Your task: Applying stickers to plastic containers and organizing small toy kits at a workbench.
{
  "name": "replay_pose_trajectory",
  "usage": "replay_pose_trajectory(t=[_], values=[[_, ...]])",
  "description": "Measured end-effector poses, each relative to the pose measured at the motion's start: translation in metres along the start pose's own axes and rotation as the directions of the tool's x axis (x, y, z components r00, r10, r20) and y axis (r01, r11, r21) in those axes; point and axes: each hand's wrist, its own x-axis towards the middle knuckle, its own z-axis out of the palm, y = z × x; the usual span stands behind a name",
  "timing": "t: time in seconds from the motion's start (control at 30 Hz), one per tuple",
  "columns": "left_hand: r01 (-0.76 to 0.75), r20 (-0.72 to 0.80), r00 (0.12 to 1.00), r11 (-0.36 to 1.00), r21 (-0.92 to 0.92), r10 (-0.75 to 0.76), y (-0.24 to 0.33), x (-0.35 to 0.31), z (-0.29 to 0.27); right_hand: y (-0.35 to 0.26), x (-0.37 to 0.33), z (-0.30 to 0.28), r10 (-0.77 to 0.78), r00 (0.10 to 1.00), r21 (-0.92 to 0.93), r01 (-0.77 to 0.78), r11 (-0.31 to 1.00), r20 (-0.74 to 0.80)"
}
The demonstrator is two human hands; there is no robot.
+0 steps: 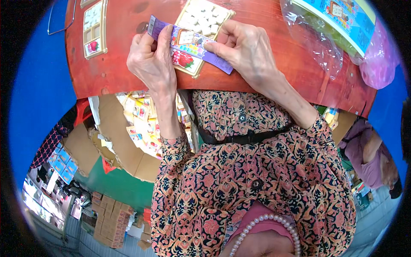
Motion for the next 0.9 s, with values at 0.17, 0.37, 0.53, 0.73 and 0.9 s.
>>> replay_pose_trajectory(t=[0.17, 0.37, 0.53, 0.73, 0.9], values=[[0.083, -0.035, 0.996, 0.993, 0.085, -0.08, 0.002, -0.017, -0.006, -0.006, -0.002, -0.004, 0.066, 0.993, -0.025, -0.064, 0.998, 0.093], [0.346, -0.122, 0.931, 0.938, -0.017, -0.345, 0.016, -0.059, -0.026, -0.013, -0.01, -0.006, 0.015, 0.981, -0.084, 0.001, 0.996, 0.193], [0.56, -0.124, 0.759, 0.738, -0.378, -0.639, 0.023, -0.084, -0.039, -0.014, -0.016, 0.002, -0.031, 0.964, -0.073, 0.052, 0.996, 0.264], [0.591, -0.001, 0.727, 0.627, -0.508, -0.687, 0.022, -0.094, -0.04, -0.009, -0.02, 0.007, -0.152, 0.963, -0.096, 0.176, 0.98, 0.221], [0.571, 0.033, 0.695, 0.524, -0.632, -0.718, 0.018, -0.096, -0.039, -0.008, -0.022, 0.008, -0.143, 0.963, -0.099, 0.169, 0.981, 0.229]])
